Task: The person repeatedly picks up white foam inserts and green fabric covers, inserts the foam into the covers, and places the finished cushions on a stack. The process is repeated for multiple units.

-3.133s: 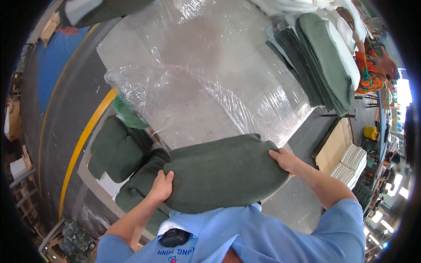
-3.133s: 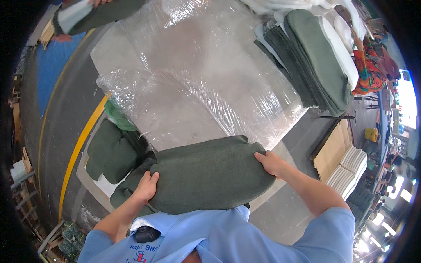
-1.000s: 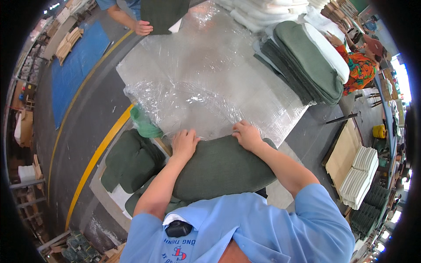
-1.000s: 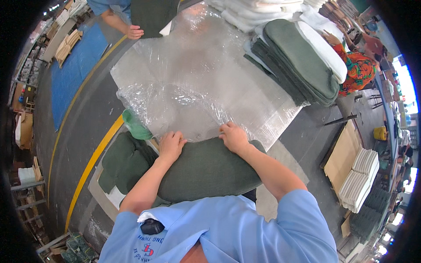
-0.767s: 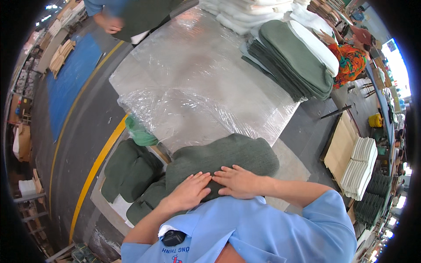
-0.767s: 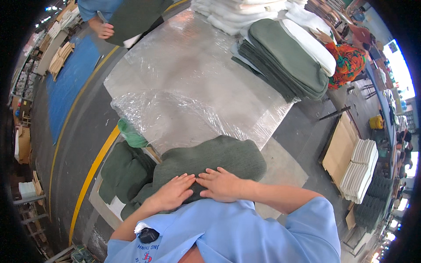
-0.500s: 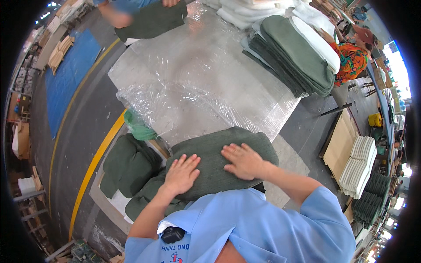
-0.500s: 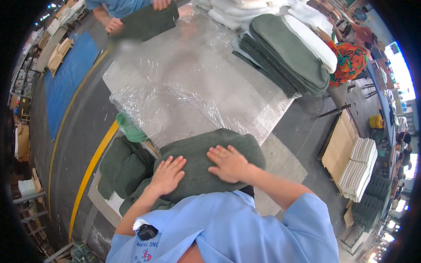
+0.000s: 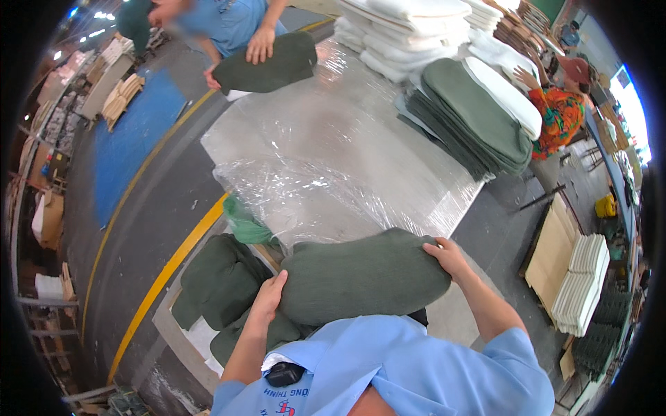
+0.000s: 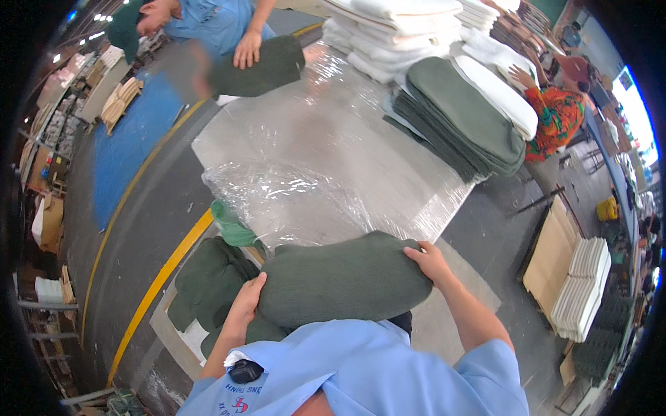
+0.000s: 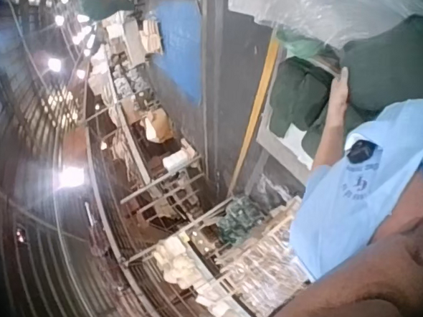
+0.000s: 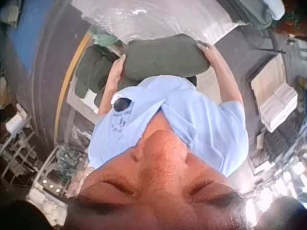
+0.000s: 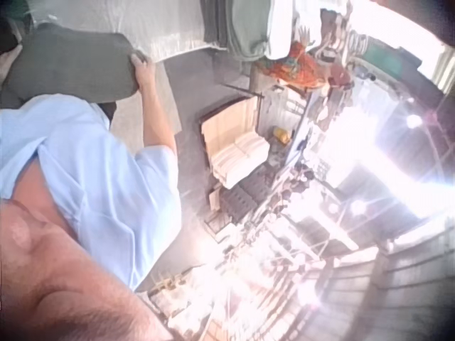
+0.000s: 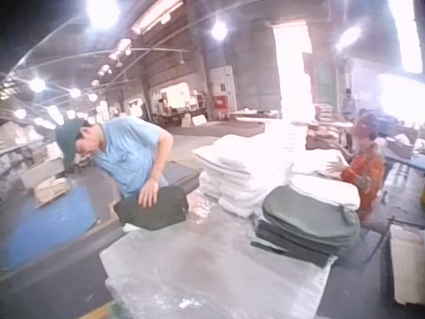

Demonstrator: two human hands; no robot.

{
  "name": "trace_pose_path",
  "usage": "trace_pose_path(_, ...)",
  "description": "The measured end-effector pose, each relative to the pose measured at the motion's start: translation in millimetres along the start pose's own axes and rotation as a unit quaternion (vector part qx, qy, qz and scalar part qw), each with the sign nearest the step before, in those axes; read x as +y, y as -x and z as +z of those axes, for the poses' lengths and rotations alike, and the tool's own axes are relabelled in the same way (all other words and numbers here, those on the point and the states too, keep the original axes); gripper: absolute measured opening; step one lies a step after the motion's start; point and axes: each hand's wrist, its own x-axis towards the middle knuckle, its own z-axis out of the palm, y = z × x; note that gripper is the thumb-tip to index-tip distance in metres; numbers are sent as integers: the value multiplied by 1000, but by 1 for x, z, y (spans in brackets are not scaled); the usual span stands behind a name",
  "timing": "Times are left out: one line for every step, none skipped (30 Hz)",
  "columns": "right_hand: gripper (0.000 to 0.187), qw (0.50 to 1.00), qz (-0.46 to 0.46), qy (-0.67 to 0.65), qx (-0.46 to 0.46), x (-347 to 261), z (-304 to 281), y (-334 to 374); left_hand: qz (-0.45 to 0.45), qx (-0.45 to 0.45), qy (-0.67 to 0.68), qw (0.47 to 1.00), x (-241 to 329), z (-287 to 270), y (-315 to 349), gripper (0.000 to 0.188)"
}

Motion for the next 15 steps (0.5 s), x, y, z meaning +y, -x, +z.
trace_pose_path(66,998,-21,-63,19,5,0,10,37,-2,-3,999,14,7,-3,67)
trace_pose_path(65,988,-69,-135,20,6,0,21,78,-3,-6,997,32,16,-3,67)
trace_pose_path(65,971,-121,-206,9,4,4,31,150,24,10,988,40,15,-11,65)
trace_pose_path(65,946,-171,-276,-3,4,8,40,194,38,50,979,50,15,-23,64)
trace_pose_path(68,934,-217,-284,-25,7,13,47,239,48,88,966,66,15,-37,63)
trace_pose_path(70,919,-263,-291,-40,13,15,54,284,50,125,949,87,19,-50,62)
trace_pose_path(71,915,-271,-295,-42,21,18,62,295,26,167,940,109,26,-60,60)
trace_pose_path(73,912,-279,-297,-42,30,22,73,303,-2,208,930,133,34,-69,59)
trace_pose_path(74,927,-246,-282,-23,39,30,85,310,-29,249,917,154,41,-77,58)
trace_pose_path(75,940,-213,-267,-1,46,42,97,328,-34,260,908,174,49,-86,56)
trace_pose_path(76,941,-256,-221,-9,57,56,104,345,-38,270,898,191,56,-96,55)
trace_pose_path(78,939,-295,-175,-17,67,69,110,359,-41,278,890,204,63,-107,56)
trace_pose_path(79,929,-320,-178,-51,73,85,113,342,-55,287,893,212,69,-117,56)
trace_pose_path(80,918,-341,-182,-88,76,99,116,323,-66,295,897,218,71,-126,57)
trace_pose_path(73,920,-336,-172,-102,77,101,117,296,-88,303,901,221,85,-136,58)
